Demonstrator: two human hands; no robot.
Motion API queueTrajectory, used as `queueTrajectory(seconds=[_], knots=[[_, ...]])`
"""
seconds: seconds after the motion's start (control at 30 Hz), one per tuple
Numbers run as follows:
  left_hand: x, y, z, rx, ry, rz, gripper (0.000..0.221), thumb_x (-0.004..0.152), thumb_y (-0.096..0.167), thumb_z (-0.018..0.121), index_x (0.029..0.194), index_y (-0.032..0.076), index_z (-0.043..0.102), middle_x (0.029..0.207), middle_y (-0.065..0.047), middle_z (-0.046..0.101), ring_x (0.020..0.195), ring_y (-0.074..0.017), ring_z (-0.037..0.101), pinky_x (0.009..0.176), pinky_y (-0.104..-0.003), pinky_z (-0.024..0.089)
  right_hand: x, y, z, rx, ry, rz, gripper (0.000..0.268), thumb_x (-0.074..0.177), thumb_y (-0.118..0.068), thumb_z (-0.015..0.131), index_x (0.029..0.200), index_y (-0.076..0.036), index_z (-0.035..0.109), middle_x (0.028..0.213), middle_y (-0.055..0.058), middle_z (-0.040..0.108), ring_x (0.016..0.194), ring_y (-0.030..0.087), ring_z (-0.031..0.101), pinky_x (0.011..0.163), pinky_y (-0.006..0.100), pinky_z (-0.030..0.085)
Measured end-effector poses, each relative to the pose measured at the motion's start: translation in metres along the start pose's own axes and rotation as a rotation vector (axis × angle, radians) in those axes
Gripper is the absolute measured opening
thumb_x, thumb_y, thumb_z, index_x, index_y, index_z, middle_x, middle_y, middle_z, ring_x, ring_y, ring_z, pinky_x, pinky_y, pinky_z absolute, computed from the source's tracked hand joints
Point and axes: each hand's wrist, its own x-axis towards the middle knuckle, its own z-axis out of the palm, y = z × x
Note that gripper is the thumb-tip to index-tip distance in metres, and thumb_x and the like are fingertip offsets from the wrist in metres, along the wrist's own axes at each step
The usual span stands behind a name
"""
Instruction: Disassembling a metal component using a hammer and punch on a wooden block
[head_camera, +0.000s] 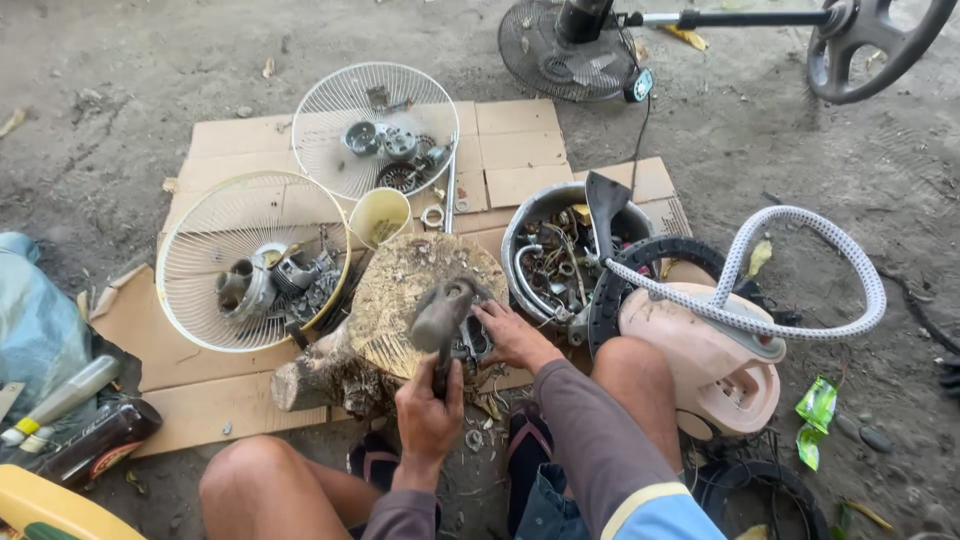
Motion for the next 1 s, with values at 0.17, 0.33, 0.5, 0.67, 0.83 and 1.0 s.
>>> queueTrajectory(seconds=[0.17, 0.33, 0.5, 0.67, 0.83, 1.0], knots=[[0.007, 0.007, -0.002, -0.005, 0.213, 0.436, 0.012, 0.091, 0.014, 0.067, 0.086, 0.004, 0.072, 0.071, -0.008, 0.071, 0.042, -0.0122, 0.058, 0.037, -0.026, 0.050, 0.008, 0.008, 0.003, -0.122, 0.003, -0.078, 0.085, 0.064, -0.034, 0.097, 0.134, -0.004, 0.059, 0.138, 0.011, 0.051, 0.132, 0.032, 0.041, 0.123, 0.051, 0.028], [-0.016, -0.073, 0.026, 0.194, -0.150, -0.133, 0.023, 0.107, 0.026, 0.051, 0.112, 0.007, 0.063, 0.061, -0.005, 0.064, 0.035, -0.0129, 0.052, 0.025, -0.028, 0.046, 0.014, 0.016, 0.008, -0.133, 0.123, -0.146, 0.109, 0.056, -0.029, 0.101, 0.149, -0.008, 0.048, 0.140, 0.011, 0.051, 0.129, 0.032, 0.045, 0.121, 0.050, 0.033], [-0.019, -0.057, 0.022, 0.249, -0.143, -0.251, 0.022, 0.105, 0.031, 0.053, 0.114, 0.011, 0.060, 0.050, 0.000, 0.055, 0.033, -0.0131, 0.048, 0.028, -0.030, 0.044, 0.006, 0.012, 0.017, -0.136, 0.104, -0.109, 0.118, 0.058, -0.031, 0.102, 0.155, -0.007, 0.040, 0.153, 0.019, 0.043, 0.137, 0.038, 0.043, 0.120, 0.051, 0.033], [-0.025, -0.078, 0.030, 0.341, -0.317, -0.411, 0.020, 0.107, 0.030, 0.052, 0.116, 0.015, 0.061, 0.072, -0.007, 0.076, 0.049, -0.0202, 0.071, 0.042, -0.038, 0.062, 0.002, 0.011, 0.011, -0.134, 0.169, -0.103, 0.118, 0.052, -0.032, 0.103, 0.153, -0.010, 0.044, 0.141, 0.010, 0.051, 0.130, 0.032, 0.047, 0.117, 0.047, 0.037], [-0.022, -0.064, 0.033, 0.230, -0.191, -0.296, 0.027, 0.103, 0.031, 0.055, 0.121, 0.012, 0.062, 0.070, -0.007, 0.076, 0.036, -0.0154, 0.054, 0.031, -0.032, 0.046, 0.006, 0.010, 0.009, -0.150, 0.147, -0.090, 0.111, 0.055, -0.034, 0.101, 0.148, -0.007, 0.047, 0.132, 0.012, 0.053, 0.125, 0.032, 0.048, 0.112, 0.050, 0.040], [-0.008, -0.009, 0.011, 0.106, 0.042, 0.077, 0.025, 0.105, 0.030, 0.054, 0.110, 0.008, 0.062, 0.077, -0.008, 0.073, 0.050, -0.0158, 0.064, 0.041, -0.030, 0.058, 0.002, 0.006, 0.013, -0.177, 0.054, -0.062, 0.111, 0.062, -0.037, 0.099, 0.151, -0.004, 0.042, 0.135, 0.015, 0.051, 0.128, 0.034, 0.045, 0.111, 0.052, 0.040]])
